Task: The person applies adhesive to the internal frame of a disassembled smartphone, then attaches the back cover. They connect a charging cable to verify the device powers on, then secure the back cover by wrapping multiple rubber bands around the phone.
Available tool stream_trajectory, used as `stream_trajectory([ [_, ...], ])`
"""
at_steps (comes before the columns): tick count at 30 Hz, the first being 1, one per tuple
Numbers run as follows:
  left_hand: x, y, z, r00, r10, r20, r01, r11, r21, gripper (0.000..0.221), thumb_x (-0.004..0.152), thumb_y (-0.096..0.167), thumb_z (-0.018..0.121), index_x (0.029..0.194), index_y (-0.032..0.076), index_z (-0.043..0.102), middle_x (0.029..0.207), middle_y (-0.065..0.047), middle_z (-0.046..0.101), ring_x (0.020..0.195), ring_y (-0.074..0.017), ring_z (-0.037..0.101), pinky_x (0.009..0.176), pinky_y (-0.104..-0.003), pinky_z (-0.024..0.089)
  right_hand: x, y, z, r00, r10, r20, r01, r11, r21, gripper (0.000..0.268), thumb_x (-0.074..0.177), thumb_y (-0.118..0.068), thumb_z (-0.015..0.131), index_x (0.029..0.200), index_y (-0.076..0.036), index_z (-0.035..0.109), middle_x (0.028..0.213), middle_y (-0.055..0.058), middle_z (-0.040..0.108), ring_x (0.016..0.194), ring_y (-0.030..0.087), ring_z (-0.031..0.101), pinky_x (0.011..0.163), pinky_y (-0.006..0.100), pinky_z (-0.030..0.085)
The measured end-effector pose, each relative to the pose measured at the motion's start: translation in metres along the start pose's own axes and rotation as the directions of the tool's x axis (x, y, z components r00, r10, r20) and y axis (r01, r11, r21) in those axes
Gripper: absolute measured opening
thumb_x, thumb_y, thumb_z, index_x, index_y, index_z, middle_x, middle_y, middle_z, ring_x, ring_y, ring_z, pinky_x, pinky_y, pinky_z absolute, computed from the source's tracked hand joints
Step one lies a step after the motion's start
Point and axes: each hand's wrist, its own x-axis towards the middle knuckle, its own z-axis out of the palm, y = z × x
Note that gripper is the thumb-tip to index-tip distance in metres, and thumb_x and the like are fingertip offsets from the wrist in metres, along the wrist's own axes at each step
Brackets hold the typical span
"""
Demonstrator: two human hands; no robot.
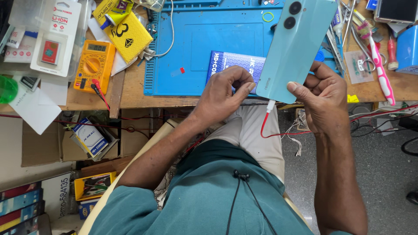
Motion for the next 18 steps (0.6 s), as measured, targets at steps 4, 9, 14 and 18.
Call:
stream_trajectory([
  [4, -0.003, -0.017, -0.001, 0.993, -0.090, 0.081, 0.101, 0.984, -0.147, 0.017, 0.103, 0.019, 0.067, 0.101, 0.002, 0.066, 0.086, -0.001, 0.059, 0.073, -0.0070, 0.050, 0.060, -0.026, 0.043, 0.003, 0.003, -0.001, 1.000, 0.021, 0.003, -0.021, 0.999, 0.036, 0.046, 0.091, 0.008, 0.072, 0.134, 0.009, 0.056, 0.119, 0.022, 0.072, 0.107, 0.023, 0.074, 0.099, 0.038, 0.062],
  [9, -0.004, -0.031, 0.004, 0.984, -0.112, 0.139, 0.167, 0.851, -0.498, 0.016, 0.107, 0.021, 0.060, 0.113, 0.005, 0.062, 0.097, 0.002, 0.061, 0.082, -0.0029, 0.055, 0.069, -0.023, 0.051, 0.005, 0.004, -0.001, 0.999, 0.036, 0.010, -0.037, 0.998, 0.058, 0.048, 0.090, 0.008, 0.072, 0.136, 0.010, 0.056, 0.118, 0.023, 0.072, 0.106, 0.024, 0.075, 0.098, 0.038, 0.063],
  [14, -0.006, -0.021, -0.006, 0.979, -0.157, 0.129, 0.198, 0.591, -0.782, 0.011, 0.107, 0.016, 0.066, 0.106, 0.007, 0.059, 0.104, -0.008, 0.069, 0.078, -0.0080, 0.056, 0.066, -0.024, 0.047, 0.006, 0.008, -0.003, 0.998, 0.061, -0.002, -0.060, 0.996, 0.059, 0.048, 0.090, 0.007, 0.072, 0.135, 0.010, 0.055, 0.116, 0.023, 0.072, 0.102, 0.025, 0.075, 0.092, 0.040, 0.065],
  [18, -0.019, 0.005, -0.057, 0.961, -0.129, 0.243, 0.143, 0.989, -0.037, 0.026, 0.087, 0.016, 0.082, 0.103, 0.006, 0.064, 0.099, -0.007, 0.075, 0.084, -0.0090, 0.066, 0.061, -0.027, 0.051, 0.006, 0.006, -0.005, 0.998, 0.068, 0.000, -0.068, 0.993, 0.098, 0.049, 0.090, 0.006, 0.073, 0.136, 0.009, 0.055, 0.117, 0.021, 0.073, 0.105, 0.024, 0.075, 0.095, 0.038, 0.064],
])
